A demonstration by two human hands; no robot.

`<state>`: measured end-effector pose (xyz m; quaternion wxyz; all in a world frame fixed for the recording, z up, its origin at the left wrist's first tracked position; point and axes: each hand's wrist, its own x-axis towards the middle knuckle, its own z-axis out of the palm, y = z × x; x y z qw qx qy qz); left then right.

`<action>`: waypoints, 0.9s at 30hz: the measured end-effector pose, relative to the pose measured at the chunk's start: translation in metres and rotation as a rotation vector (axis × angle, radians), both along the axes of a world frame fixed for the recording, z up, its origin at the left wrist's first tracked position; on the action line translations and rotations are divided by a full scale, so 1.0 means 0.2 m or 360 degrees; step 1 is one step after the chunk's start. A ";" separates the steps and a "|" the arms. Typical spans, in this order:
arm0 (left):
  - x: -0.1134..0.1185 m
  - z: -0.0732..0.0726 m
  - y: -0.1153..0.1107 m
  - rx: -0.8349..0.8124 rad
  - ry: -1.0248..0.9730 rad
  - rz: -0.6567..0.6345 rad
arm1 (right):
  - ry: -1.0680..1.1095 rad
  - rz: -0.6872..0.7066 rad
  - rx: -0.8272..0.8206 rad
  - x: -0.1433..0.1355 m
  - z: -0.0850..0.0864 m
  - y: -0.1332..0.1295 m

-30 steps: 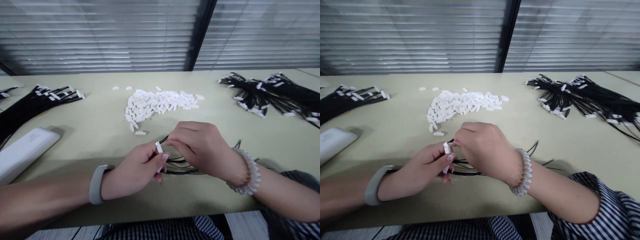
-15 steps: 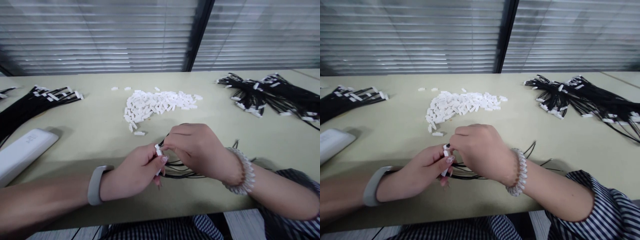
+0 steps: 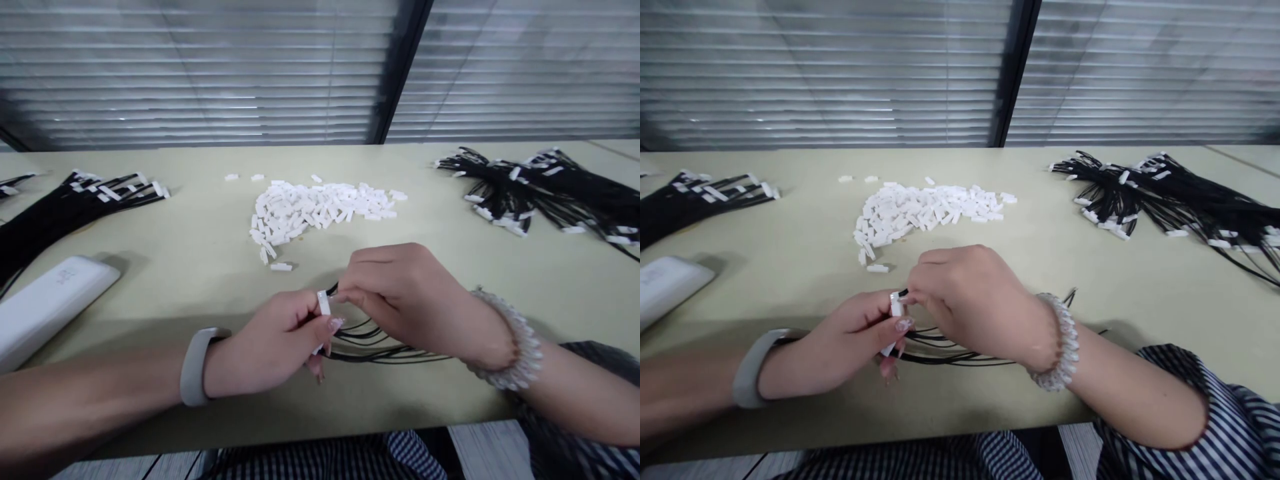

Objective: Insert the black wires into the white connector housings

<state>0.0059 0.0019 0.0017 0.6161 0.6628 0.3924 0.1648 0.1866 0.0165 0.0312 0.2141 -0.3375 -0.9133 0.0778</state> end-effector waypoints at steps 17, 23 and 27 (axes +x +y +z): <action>-0.02 -0.01 0.01 -0.0037 -0.0034 -0.0092 | 0.0058 -0.0024 0.0111 0.02 -0.03 -0.03; -0.02 0.00 0.01 -0.0069 -0.0040 -0.0102 | 0.0019 -0.0021 0.0209 0.02 -0.03 -0.03; -0.02 0.00 0.01 -0.0118 -0.0062 -0.0074 | -0.0029 -0.0009 0.0184 0.03 -0.02 -0.03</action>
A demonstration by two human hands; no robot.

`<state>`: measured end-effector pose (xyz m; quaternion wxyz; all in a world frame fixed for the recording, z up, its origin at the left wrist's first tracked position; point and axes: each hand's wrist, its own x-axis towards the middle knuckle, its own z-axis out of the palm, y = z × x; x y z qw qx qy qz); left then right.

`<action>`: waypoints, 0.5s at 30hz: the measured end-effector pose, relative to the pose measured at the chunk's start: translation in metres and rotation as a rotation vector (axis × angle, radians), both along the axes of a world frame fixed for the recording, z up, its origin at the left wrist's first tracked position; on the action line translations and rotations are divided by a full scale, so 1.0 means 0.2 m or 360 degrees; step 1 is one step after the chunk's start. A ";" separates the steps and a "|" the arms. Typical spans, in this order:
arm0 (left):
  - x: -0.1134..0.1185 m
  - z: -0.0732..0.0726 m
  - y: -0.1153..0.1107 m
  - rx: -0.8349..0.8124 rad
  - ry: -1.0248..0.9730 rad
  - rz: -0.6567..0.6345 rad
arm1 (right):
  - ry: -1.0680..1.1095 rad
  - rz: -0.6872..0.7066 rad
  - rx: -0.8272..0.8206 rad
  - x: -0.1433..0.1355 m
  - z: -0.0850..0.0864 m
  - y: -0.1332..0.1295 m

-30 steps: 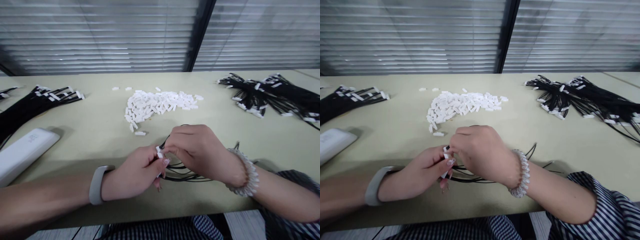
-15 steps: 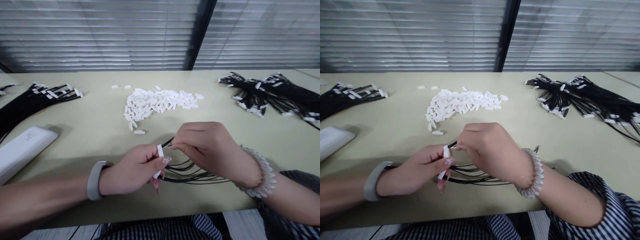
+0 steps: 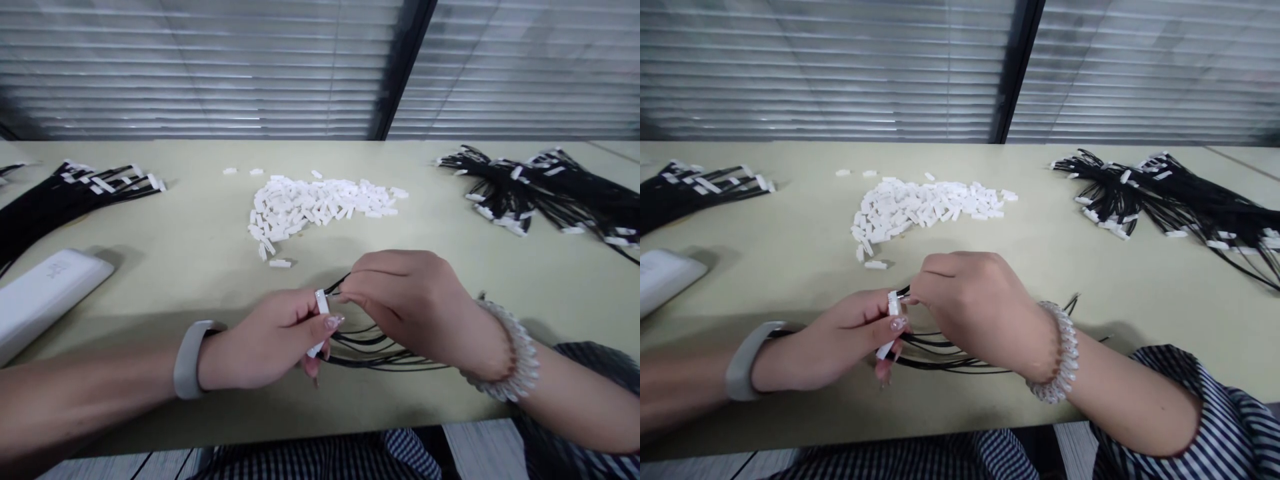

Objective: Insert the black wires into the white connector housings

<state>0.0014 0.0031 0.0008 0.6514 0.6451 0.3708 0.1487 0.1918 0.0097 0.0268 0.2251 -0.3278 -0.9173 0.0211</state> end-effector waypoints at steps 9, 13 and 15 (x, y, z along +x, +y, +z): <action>0.00 0.00 0.00 -0.0079 -0.0079 -0.0011 | -0.0068 0.0015 -0.0027 0.02 0.00 0.00; 0.00 0.01 0.00 -0.0061 -0.0050 -0.0008 | -0.0121 -0.0023 -0.0060 0.01 0.01 0.00; 0.01 0.01 0.01 -0.0066 -0.0053 -0.0001 | -0.0092 -0.0026 -0.0070 0.01 0.01 0.00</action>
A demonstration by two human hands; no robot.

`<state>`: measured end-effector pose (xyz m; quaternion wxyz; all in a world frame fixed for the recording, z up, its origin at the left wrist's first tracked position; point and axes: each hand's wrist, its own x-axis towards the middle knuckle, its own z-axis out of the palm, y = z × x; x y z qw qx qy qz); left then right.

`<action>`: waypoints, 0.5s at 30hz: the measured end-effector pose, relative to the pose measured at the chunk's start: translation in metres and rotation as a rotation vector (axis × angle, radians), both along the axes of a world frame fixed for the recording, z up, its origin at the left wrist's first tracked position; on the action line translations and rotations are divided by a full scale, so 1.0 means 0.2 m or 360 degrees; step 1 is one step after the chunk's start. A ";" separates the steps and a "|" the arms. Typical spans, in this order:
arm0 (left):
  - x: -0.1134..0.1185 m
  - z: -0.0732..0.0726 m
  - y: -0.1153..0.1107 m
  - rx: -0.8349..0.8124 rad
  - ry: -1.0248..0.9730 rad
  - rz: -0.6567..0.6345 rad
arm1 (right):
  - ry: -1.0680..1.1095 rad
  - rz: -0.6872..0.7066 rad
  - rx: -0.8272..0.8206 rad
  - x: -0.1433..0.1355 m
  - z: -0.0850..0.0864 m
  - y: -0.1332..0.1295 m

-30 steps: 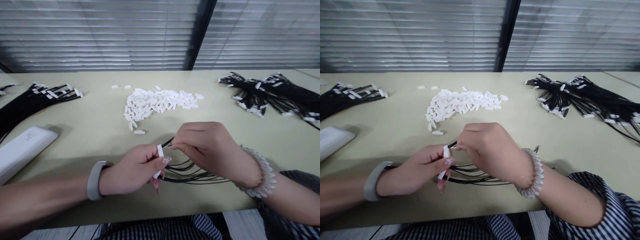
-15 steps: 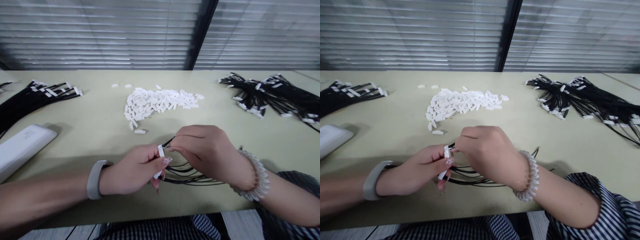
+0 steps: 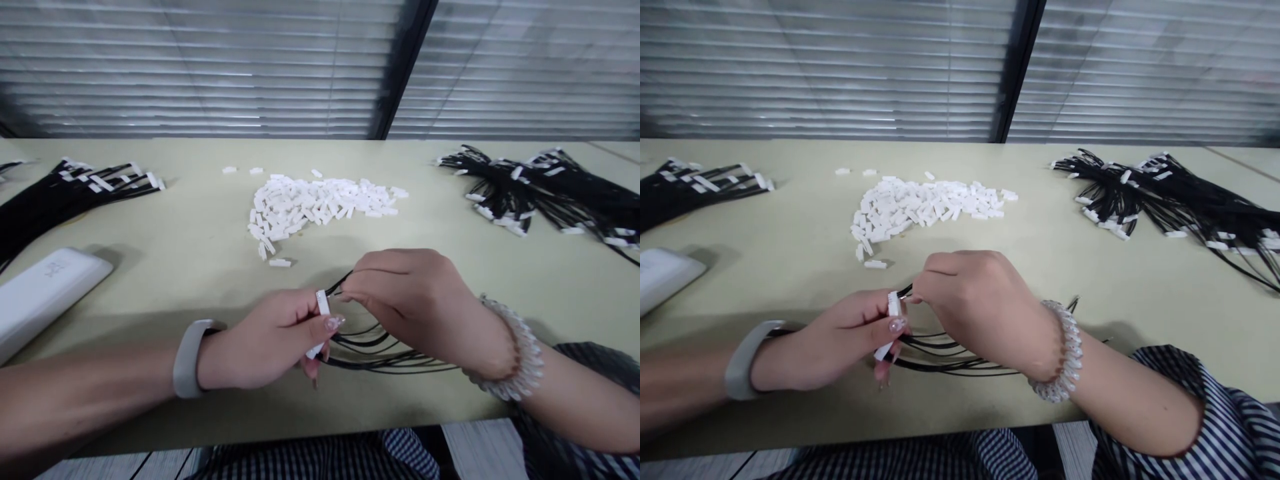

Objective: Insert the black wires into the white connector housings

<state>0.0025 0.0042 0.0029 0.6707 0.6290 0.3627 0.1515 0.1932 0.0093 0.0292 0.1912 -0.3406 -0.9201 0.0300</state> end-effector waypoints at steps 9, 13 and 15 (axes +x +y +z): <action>0.00 0.01 0.00 0.0038 0.0032 -0.0003 | 0.0174 -0.0033 -0.0037 0.00 -0.01 -0.01; 0.00 0.01 0.00 0.0021 0.0004 -0.0005 | 0.0172 0.0068 -0.0087 0.00 0.00 0.00; 0.01 0.00 0.00 -0.0016 -0.0048 -0.0004 | 0.0181 0.0093 -0.0101 0.01 0.00 0.00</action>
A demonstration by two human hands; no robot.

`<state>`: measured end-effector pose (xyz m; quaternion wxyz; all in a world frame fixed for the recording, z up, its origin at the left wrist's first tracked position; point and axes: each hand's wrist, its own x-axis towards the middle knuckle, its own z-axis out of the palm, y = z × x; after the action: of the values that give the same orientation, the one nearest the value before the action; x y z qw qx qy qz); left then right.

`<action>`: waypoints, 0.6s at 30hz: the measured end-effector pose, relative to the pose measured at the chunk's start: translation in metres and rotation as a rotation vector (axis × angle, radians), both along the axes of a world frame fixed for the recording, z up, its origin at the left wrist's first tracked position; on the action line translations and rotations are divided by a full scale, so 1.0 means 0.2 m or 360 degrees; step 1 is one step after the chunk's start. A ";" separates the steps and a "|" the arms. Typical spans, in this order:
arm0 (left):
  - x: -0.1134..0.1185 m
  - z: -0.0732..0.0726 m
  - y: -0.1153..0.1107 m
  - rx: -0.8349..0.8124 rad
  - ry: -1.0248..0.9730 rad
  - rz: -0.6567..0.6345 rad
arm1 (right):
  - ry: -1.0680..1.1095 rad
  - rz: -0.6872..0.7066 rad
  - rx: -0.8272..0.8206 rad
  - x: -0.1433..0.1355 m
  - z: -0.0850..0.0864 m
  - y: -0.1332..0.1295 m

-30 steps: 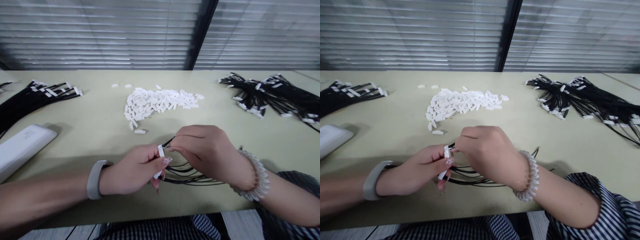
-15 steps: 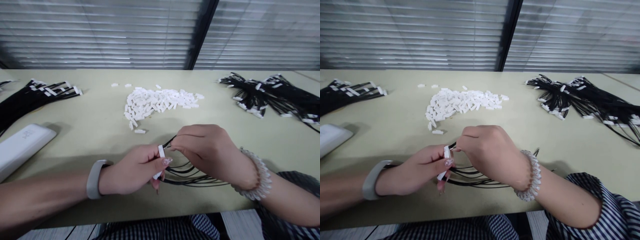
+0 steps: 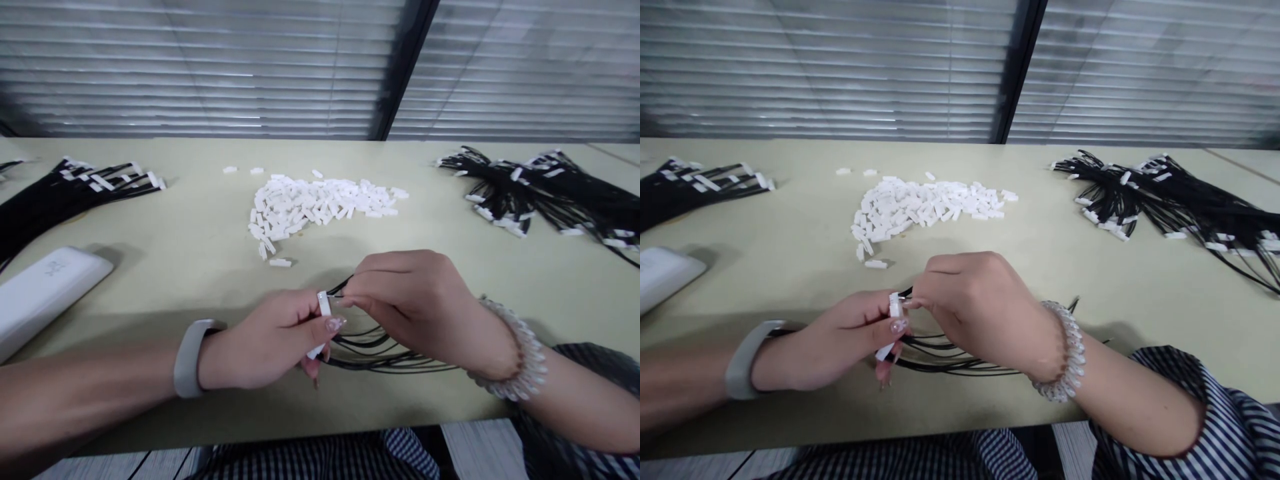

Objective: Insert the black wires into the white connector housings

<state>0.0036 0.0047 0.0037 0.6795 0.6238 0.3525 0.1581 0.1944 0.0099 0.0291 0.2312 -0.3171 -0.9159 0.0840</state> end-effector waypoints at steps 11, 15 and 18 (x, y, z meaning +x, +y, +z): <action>-0.01 -0.01 -0.01 -0.0065 -0.0065 0.0002 | -0.0028 -0.0009 0.0024 0.00 -0.01 0.00; -0.01 -0.01 -0.01 -0.0016 -0.0033 -0.0010 | -0.0024 -0.0030 0.0030 -0.01 -0.01 0.00; -0.01 -0.01 -0.01 0.0007 0.0004 -0.0020 | 0.0018 -0.0009 -0.0006 -0.01 0.00 0.00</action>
<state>0.0016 0.0034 0.0018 0.6786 0.6276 0.3491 0.1539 0.1925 0.0089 0.0294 0.2361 -0.3196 -0.9135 0.0870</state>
